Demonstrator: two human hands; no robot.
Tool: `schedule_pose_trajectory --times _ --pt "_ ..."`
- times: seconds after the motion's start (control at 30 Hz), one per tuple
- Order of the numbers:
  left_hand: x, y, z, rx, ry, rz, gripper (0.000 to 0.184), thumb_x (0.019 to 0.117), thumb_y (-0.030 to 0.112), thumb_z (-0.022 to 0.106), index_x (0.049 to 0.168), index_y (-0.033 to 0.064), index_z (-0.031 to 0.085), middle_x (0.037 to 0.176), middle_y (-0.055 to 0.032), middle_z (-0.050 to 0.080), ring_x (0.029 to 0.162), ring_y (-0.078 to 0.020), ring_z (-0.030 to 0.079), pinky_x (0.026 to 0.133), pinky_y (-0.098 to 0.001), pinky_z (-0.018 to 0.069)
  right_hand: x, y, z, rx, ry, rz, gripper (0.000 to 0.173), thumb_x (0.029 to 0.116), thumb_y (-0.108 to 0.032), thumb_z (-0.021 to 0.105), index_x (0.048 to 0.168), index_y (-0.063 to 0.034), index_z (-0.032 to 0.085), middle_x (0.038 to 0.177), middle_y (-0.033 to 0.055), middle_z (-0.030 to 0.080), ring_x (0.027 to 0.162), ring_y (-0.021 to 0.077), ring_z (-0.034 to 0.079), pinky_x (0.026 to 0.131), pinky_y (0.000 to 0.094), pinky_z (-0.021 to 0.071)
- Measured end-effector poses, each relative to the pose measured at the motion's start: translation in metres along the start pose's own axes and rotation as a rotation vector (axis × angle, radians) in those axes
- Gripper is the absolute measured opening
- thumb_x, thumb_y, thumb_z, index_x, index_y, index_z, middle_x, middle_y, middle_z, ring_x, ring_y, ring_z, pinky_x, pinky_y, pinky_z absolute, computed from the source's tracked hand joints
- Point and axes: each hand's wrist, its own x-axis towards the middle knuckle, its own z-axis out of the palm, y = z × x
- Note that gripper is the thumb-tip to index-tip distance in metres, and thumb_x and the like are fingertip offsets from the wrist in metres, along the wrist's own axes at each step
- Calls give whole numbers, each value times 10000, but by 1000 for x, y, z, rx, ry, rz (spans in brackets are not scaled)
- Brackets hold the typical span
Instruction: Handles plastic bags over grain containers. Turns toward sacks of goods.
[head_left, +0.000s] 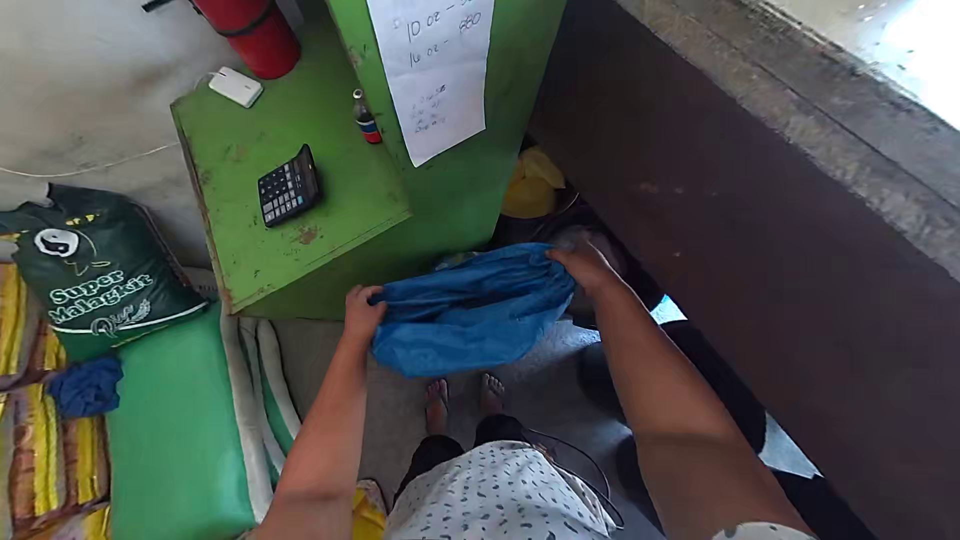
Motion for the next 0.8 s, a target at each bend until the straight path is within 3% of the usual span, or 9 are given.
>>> schedule_pose_trajectory --times 0.07,0.17,0.23,0.3,0.43,0.5,0.6,0.7,0.8 --pt "-44 24 -2 35 115 -73 605 909 312 776 1424 60 581 1600 -338 295 1471 -491 335 1163 -601 376 -21 -19 -11 -352 80 -182 739 929 -282 756 1538 -41 415 1444 318 511 1337 513 492 1066 714 407" --pt "-106 33 18 -248 219 -296 964 910 392 782 1615 10 248 1655 -366 74 1507 -532 214 1164 -637 348 -68 -51 -5 -651 89 -586 610 851 -104 786 1427 -70 587 1496 278 479 1419 509 394 1134 710 330" --pt "-126 38 42 -624 216 -505 925 973 327 729 1641 67 145 1629 -280 265 1445 -409 385 1097 -594 434 -80 -60 20 -771 -16 -766 617 795 -55 820 1383 -115 643 1550 283 430 1481 531 294 1159 763 230" --pt "-126 44 68 -945 152 -637 762 1014 327 666 1604 142 220 1422 -210 556 1229 -315 618 958 -510 562 -79 -59 50 -939 -151 -733 781 804 41 776 1519 -120 508 1636 323 248 1524 564 134 1160 801 119" --pt "-78 43 131 -1128 185 -659 1035 889 196 826 1616 124 92 1477 -272 476 1279 -382 572 984 -568 546 -32 -40 95 -1121 -198 -444 1257 694 -147 947 1665 -184 150 1665 356 -26 1520 599 -12 1139 819 103" --pt "-51 43 156 -1054 239 -679 1205 811 107 884 1618 98 -11 1552 -309 359 1358 -425 489 1031 -584 510 -13 -26 102 -1056 -200 -422 1015 821 -185 861 1639 -145 261 1653 362 110 1525 587 41 1149 811 88" --pt "-23 38 170 -944 269 -613 1088 818 -83 772 1614 86 51 1524 -309 388 1304 -422 520 992 -562 523 12 -12 103 -915 -273 -277 381 1061 -336 554 1355 -113 645 1400 213 615 1446 445 413 1167 759 180" --pt "-18 10 159 -874 272 -493 752 884 -138 610 1558 46 332 1379 -259 572 1170 -353 637 915 -530 574 57 6 92 -607 -298 -108 504 1103 -422 417 1293 -16 649 1276 267 655 1251 442 598 1062 670 423" --pt "-28 -53 128 -1065 209 -367 558 942 -112 442 1483 23 425 1244 -206 660 1042 -272 687 850 -474 598 98 20 71 152 -85 159 450 1059 -349 555 1323 12 604 1292 243 627 1206 363 603 998 586 493"
